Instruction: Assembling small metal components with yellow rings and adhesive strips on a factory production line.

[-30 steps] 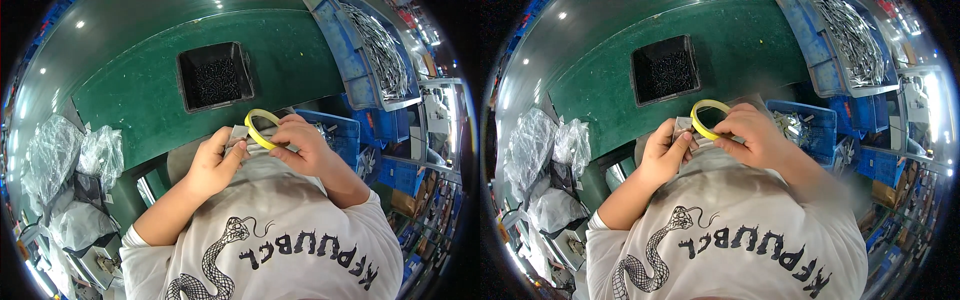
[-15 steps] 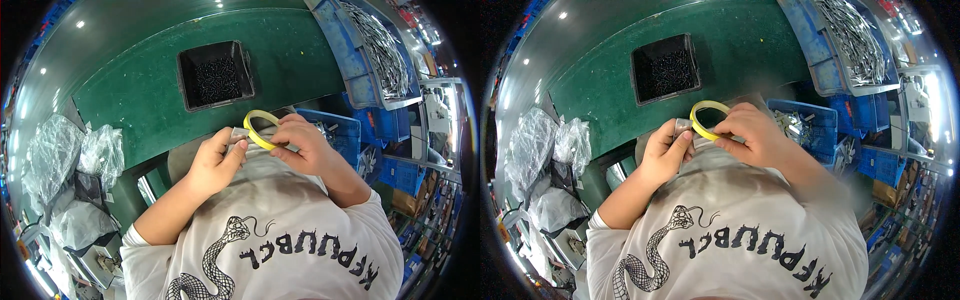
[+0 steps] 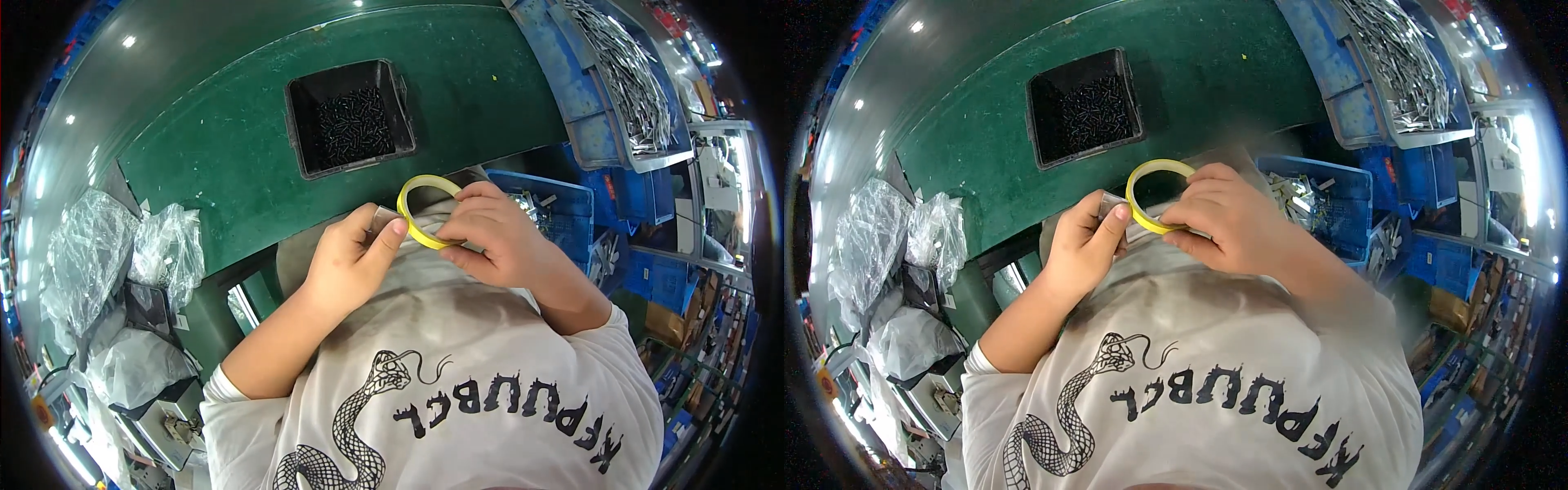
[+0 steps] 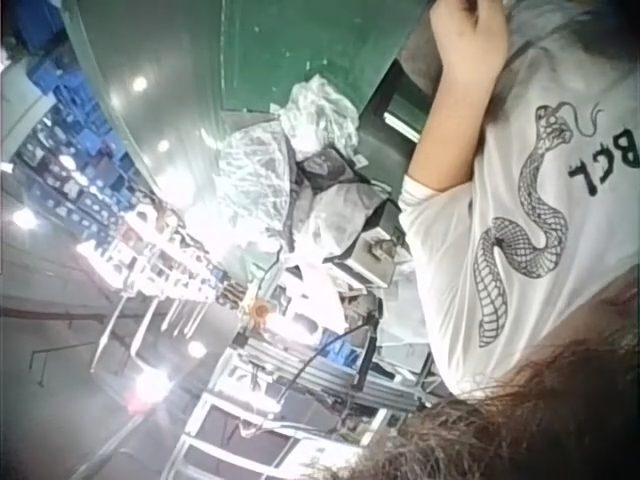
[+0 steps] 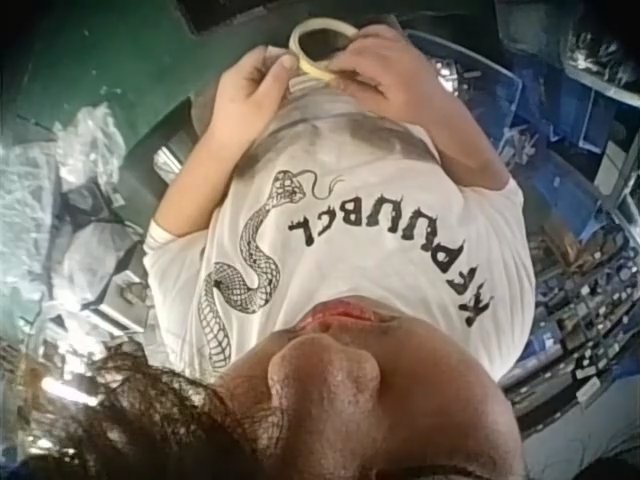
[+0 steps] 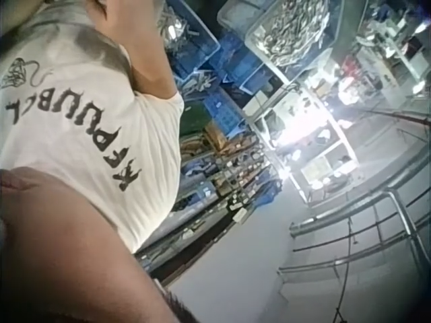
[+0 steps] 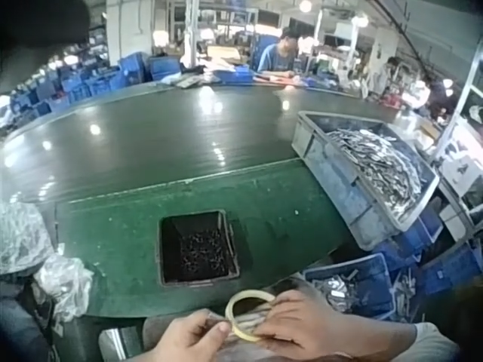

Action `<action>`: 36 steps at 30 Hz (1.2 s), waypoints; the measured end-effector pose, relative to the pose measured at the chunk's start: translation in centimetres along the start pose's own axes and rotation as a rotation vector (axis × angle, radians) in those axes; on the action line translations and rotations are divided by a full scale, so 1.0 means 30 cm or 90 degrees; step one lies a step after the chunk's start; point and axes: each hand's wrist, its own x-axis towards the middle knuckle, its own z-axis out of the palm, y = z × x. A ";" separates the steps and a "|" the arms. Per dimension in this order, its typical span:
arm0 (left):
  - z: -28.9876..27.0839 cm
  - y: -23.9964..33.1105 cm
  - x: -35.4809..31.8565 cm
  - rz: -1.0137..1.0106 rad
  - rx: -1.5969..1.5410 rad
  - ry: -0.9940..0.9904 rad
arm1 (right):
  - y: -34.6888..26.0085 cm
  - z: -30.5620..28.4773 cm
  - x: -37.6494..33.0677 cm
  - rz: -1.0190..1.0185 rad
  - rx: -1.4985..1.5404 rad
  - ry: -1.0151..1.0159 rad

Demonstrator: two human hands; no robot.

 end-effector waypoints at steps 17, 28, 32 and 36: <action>-0.019 -0.016 0.008 -0.002 -0.029 0.015 | -0.002 0.018 -0.004 -0.012 0.015 0.037; -0.022 0.007 0.011 -0.038 -0.290 -0.010 | 0.028 0.052 -0.033 0.034 0.260 0.037; -0.036 -0.015 0.007 -0.050 -0.416 -0.087 | 0.010 0.094 -0.040 0.076 0.377 -0.035; -0.031 -0.003 0.008 -0.033 -0.405 -0.081 | 0.009 0.097 -0.019 0.141 0.350 -0.173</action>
